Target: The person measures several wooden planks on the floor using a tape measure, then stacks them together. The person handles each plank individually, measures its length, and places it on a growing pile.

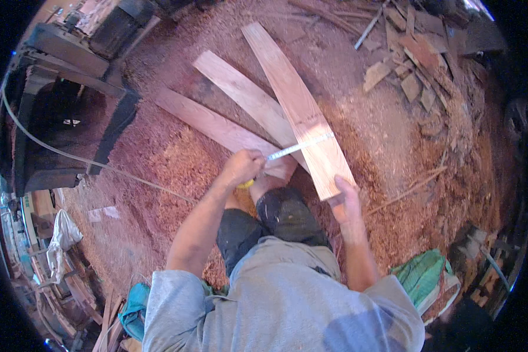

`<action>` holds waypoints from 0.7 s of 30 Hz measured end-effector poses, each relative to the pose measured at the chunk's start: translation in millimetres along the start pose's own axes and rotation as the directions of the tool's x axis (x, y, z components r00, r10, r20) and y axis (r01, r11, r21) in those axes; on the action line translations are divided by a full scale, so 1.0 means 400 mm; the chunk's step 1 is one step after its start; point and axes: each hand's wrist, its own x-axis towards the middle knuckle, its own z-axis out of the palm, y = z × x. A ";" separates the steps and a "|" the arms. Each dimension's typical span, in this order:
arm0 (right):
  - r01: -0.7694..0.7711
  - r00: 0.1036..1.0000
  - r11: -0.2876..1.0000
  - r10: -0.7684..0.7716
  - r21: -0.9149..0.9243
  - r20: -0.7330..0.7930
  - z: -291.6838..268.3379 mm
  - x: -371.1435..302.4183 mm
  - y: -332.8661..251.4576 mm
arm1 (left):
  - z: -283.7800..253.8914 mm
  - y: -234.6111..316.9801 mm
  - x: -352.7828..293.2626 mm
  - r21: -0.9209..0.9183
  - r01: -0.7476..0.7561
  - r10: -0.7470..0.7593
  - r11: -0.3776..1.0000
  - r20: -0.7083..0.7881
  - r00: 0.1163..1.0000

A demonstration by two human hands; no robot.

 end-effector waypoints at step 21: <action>0.327 0.945 0.737 -0.244 -0.591 0.219 0.021 -0.010 0.067 | 0.082 -0.311 -0.399 -0.632 0.331 -0.501 0.701 -0.106 0.859</action>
